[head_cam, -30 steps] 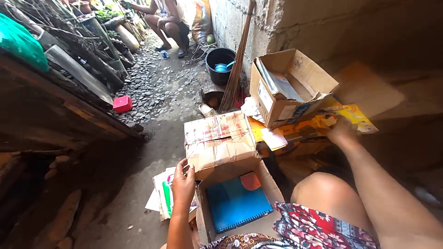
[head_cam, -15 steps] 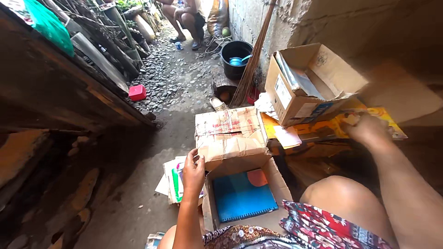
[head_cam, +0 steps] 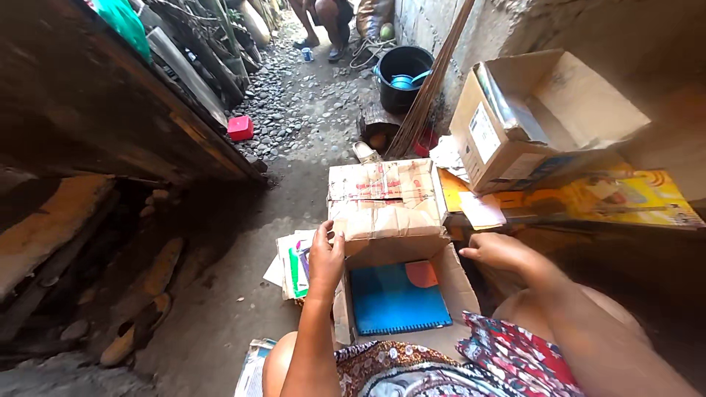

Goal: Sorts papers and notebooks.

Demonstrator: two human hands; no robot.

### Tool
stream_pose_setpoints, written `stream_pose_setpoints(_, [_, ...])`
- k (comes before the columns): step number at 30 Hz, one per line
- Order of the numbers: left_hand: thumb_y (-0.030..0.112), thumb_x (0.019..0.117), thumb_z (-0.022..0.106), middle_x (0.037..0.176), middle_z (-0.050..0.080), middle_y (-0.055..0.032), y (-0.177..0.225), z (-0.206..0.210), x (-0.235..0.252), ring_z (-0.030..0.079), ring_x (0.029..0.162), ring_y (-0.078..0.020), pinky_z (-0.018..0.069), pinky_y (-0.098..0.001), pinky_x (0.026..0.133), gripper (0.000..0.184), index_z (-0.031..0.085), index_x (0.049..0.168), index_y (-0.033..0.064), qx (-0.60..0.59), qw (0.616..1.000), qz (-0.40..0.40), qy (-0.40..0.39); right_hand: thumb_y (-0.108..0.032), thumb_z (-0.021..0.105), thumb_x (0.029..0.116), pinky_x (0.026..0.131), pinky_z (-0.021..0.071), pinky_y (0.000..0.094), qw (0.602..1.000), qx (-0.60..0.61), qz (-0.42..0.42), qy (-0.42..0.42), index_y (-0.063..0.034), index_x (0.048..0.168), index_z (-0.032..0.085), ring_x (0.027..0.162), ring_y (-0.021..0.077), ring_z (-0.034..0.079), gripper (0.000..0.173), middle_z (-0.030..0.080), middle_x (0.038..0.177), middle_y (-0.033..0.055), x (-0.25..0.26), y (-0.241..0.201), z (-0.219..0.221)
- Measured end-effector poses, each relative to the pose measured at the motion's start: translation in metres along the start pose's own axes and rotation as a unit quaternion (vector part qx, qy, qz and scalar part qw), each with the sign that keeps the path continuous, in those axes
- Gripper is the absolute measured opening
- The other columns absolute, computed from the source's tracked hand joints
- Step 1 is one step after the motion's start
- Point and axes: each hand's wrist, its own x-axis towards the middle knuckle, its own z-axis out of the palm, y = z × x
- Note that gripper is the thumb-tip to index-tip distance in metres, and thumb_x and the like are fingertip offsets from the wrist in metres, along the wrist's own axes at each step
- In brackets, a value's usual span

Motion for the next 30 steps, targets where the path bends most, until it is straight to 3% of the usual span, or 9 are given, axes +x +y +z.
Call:
stream_pose_setpoints(4, [0.02, 0.1053, 0.055, 0.138, 0.06, -0.0182, -0.009, -0.004, -0.01, 0.066, 0.116, -0.0238, 0.0541, -0.0411, 0.099, 0.04, 0.055, 0.141, 0.002, 0.044, 0.999, -0.013, -0.012, -0.051, 0.057, 0.1013, 0.1, 0.045, 0.0696, 0.991, -0.105, 0.047, -0.073, 0.0062, 0.117, 0.067, 0.124, 0.0468, 0.06, 0.06, 0.065, 0.126, 0.0295, 0.008, -0.016, 0.034])
stream_pose_setpoints(9, [0.024, 0.1056, 0.055, 0.133, 0.063, -0.0181, -0.015, -0.009, -0.02, 0.066, 0.115, -0.0266, 0.0536, -0.0461, 0.1, 0.04, 0.057, 0.14, 0.0025, 0.091, 0.996, -0.01, -0.005, -0.045, 0.058, 0.1024, 0.104, 0.0436, 0.0681, 0.995, -0.054, -0.033, -0.082, 0.0022, 0.131, 0.063, 0.126, 0.0454, 0.059, 0.055, 0.064, 0.13, 0.0282, 0.041, -0.036, 0.081])
stream_pose_setpoints(14, [0.023, 0.1052, 0.055, 0.128, 0.065, -0.016, -0.009, -0.011, -0.028, 0.07, 0.102, -0.0237, 0.0574, -0.0437, 0.09, 0.038, 0.058, 0.138, 0.004, 0.096, 0.995, -0.004, 0.002, -0.024, 0.061, 0.0994, 0.098, 0.0466, 0.072, 0.98, -0.089, -0.115, -0.137, 0.0003, 0.126, 0.066, 0.121, 0.0482, 0.061, 0.037, 0.066, 0.125, 0.0282, 0.078, -0.042, 0.189])
stream_pose_setpoints(17, [0.023, 0.105, 0.056, 0.129, 0.066, -0.0169, -0.009, -0.013, -0.031, 0.067, 0.114, -0.0271, 0.0537, -0.0473, 0.099, 0.039, 0.059, 0.138, 0.0029, 0.107, 0.994, 0.009, 0.009, -0.014, 0.063, 0.0953, 0.099, 0.0462, 0.0718, 0.951, -0.189, -0.117, -0.213, 0.002, 0.126, 0.066, 0.124, 0.0484, 0.06, 0.035, 0.064, 0.13, 0.0284, 0.085, -0.047, 0.245])
stream_pose_setpoints(19, [0.024, 0.1049, 0.055, 0.127, 0.066, -0.0161, -0.01, -0.014, -0.035, 0.067, 0.113, -0.0273, 0.0534, -0.0476, 0.099, 0.039, 0.059, 0.137, 0.0031, 0.115, 0.993, 0.02, 0.014, -0.01, 0.061, 0.0962, 0.102, 0.0443, 0.0707, 0.937, -0.231, -0.108, -0.237, 0.0036, 0.125, 0.067, 0.128, 0.0477, 0.057, 0.033, 0.062, 0.134, 0.0279, 0.087, -0.051, 0.274])
stream_pose_setpoints(22, [0.025, 0.1042, 0.056, 0.125, 0.067, -0.014, -0.011, -0.019, -0.04, 0.067, 0.11, -0.0251, 0.0546, -0.0459, 0.096, 0.039, 0.06, 0.136, 0.0041, 0.123, 0.991, 0.037, 0.028, -0.008, 0.055, 0.0991, 0.105, 0.0416, 0.0699, 0.924, -0.271, -0.122, -0.242, 0.0046, 0.129, 0.064, 0.132, 0.0469, 0.054, 0.034, 0.059, 0.139, 0.0279, 0.1, -0.055, 0.309])
stream_pose_setpoints(25, [0.025, 0.1038, 0.056, 0.129, 0.066, -0.0128, -0.016, -0.023, -0.045, 0.066, 0.116, -0.0231, 0.0548, -0.0441, 0.1, 0.039, 0.061, 0.136, 0.0043, 0.121, 0.99, 0.057, 0.051, -0.005, 0.049, 0.1013, 0.105, 0.0394, 0.0722, 0.918, -0.3, -0.133, -0.223, 0.0092, 0.13, 0.062, 0.131, 0.0505, 0.053, 0.034, 0.058, 0.138, 0.0318, 0.111, -0.057, 0.336])
stream_pose_setpoints(30, [0.024, 0.1029, 0.057, 0.129, 0.067, -0.0112, -0.019, -0.028, -0.048, 0.066, 0.117, -0.0204, 0.0553, -0.0404, 0.099, 0.037, 0.062, 0.135, 0.0052, 0.135, 0.986, 0.065, 0.072, -0.004, 0.046, 0.1022, 0.103, 0.0402, 0.0713, 0.907, -0.33, -0.149, -0.216, 0.0101, 0.129, 0.061, 0.129, 0.0503, 0.054, 0.034, 0.059, 0.135, 0.0321, 0.131, -0.062, 0.354])
